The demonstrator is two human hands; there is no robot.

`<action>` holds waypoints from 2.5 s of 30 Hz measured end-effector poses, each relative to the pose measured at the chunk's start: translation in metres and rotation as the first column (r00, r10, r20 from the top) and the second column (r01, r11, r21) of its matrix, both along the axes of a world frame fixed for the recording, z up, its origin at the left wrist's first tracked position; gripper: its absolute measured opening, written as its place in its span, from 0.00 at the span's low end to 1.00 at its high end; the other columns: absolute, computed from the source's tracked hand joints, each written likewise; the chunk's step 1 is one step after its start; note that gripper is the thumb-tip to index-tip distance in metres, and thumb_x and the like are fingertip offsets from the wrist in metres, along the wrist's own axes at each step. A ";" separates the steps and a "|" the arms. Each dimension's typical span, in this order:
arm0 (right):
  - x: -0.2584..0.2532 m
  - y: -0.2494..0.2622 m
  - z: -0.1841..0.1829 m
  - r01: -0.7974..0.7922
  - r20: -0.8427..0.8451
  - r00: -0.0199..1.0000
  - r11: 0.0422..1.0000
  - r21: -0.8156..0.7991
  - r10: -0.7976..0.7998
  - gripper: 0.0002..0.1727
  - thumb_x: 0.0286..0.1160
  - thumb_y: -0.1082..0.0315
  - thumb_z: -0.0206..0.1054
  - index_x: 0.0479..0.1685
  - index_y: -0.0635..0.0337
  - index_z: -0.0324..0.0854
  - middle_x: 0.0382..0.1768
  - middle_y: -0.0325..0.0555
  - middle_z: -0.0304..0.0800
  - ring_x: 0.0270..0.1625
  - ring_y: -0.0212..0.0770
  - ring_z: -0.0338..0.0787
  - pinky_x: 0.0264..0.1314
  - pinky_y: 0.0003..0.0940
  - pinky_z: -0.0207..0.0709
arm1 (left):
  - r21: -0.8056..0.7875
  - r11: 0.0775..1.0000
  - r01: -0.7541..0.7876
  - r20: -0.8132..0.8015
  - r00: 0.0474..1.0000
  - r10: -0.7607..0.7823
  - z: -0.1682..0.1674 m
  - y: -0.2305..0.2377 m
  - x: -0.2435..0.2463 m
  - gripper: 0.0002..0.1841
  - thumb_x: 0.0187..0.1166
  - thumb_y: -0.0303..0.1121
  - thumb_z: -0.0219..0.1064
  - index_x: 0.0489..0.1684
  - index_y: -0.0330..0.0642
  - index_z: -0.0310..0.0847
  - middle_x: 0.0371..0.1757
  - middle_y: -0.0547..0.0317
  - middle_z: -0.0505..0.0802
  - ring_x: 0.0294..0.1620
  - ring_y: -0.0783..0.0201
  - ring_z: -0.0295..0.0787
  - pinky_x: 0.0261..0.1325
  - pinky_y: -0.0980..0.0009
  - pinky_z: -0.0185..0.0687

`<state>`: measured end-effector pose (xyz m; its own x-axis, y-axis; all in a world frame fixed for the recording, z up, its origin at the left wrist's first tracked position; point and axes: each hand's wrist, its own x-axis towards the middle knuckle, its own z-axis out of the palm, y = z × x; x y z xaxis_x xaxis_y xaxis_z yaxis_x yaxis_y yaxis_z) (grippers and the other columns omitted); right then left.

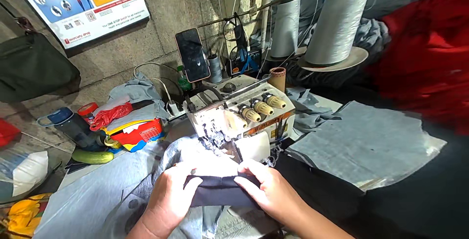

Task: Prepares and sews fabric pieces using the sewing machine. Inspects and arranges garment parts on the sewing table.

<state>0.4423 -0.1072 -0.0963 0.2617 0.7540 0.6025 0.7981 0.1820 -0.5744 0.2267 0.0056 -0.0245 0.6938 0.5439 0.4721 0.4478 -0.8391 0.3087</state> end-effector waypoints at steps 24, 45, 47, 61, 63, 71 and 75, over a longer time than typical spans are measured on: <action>0.010 -0.015 0.022 -0.579 -0.867 0.463 0.803 -0.140 0.182 0.06 0.77 0.72 0.57 0.42 0.51 0.77 0.23 0.27 0.88 0.26 0.23 0.88 0.32 0.21 0.81 | -0.005 1.000 0.002 0.208 0.978 -0.001 -0.010 0.021 0.049 0.12 0.80 0.30 0.63 0.37 0.33 0.92 0.36 0.50 0.95 0.42 0.62 0.94 0.50 0.66 0.89; -0.013 -0.047 0.003 -0.357 -0.537 0.817 0.915 -0.190 0.207 0.17 0.83 0.68 0.58 0.24 0.68 0.80 0.20 0.42 0.74 0.26 0.28 0.73 0.30 0.26 0.65 | -0.114 0.962 -0.247 -0.329 0.923 0.198 0.013 0.030 0.055 0.20 0.84 0.47 0.64 0.62 0.44 0.90 0.77 0.43 0.82 0.89 0.38 0.59 0.82 0.31 0.51; -0.014 -0.050 0.006 -0.388 -0.588 0.775 0.908 -0.156 0.231 0.18 0.82 0.69 0.57 0.22 0.66 0.78 0.18 0.38 0.72 0.24 0.25 0.71 0.29 0.24 0.63 | -0.144 0.930 -0.338 -0.597 0.779 0.191 0.022 0.035 0.064 0.25 0.93 0.47 0.48 0.84 0.50 0.74 0.93 0.48 0.63 0.97 0.38 0.30 0.86 0.24 0.22; -0.022 -0.033 0.010 -0.407 -0.763 0.610 0.911 -0.069 0.215 0.16 0.86 0.69 0.54 0.24 0.55 0.76 0.18 0.27 0.76 0.21 0.19 0.76 0.26 0.18 0.71 | -0.180 0.908 -0.378 -0.700 0.698 0.151 0.036 0.061 0.101 0.28 0.92 0.45 0.50 0.88 0.45 0.65 0.90 0.49 0.68 0.96 0.45 0.40 0.89 0.31 0.21; -0.022 -0.025 0.009 -0.383 -0.727 0.648 0.922 -0.053 0.228 0.17 0.85 0.68 0.55 0.23 0.56 0.78 0.20 0.29 0.76 0.22 0.19 0.76 0.27 0.18 0.72 | -0.153 0.914 -0.376 -0.639 0.743 0.199 0.034 0.065 0.096 0.27 0.90 0.46 0.54 0.85 0.46 0.69 0.87 0.50 0.73 0.95 0.46 0.46 0.90 0.33 0.21; -0.037 0.005 0.020 -0.183 -0.777 0.627 0.979 -0.088 0.047 0.15 0.80 0.66 0.60 0.20 0.49 0.76 0.14 0.23 0.73 0.15 0.17 0.74 0.19 0.16 0.70 | 0.041 0.893 -0.449 -0.494 0.767 0.409 0.046 0.052 0.072 0.25 0.87 0.50 0.59 0.78 0.50 0.79 0.87 0.54 0.73 0.96 0.45 0.44 0.90 0.33 0.32; -0.038 0.007 0.020 -0.122 -0.749 0.662 0.986 -0.110 -0.002 0.16 0.77 0.64 0.61 0.17 0.48 0.75 0.12 0.23 0.72 0.14 0.18 0.73 0.18 0.16 0.69 | 0.107 0.962 -0.251 -0.226 0.936 0.269 0.012 0.018 0.033 0.33 0.75 0.59 0.66 0.72 0.45 0.84 0.80 0.47 0.82 0.90 0.35 0.59 0.82 0.23 0.47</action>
<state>0.4046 -0.1006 -0.0767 0.5268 0.8422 0.1147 0.0819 0.0841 -0.9931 0.2602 0.0236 -0.0121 0.6291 0.6895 0.3589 0.7057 -0.7002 0.1082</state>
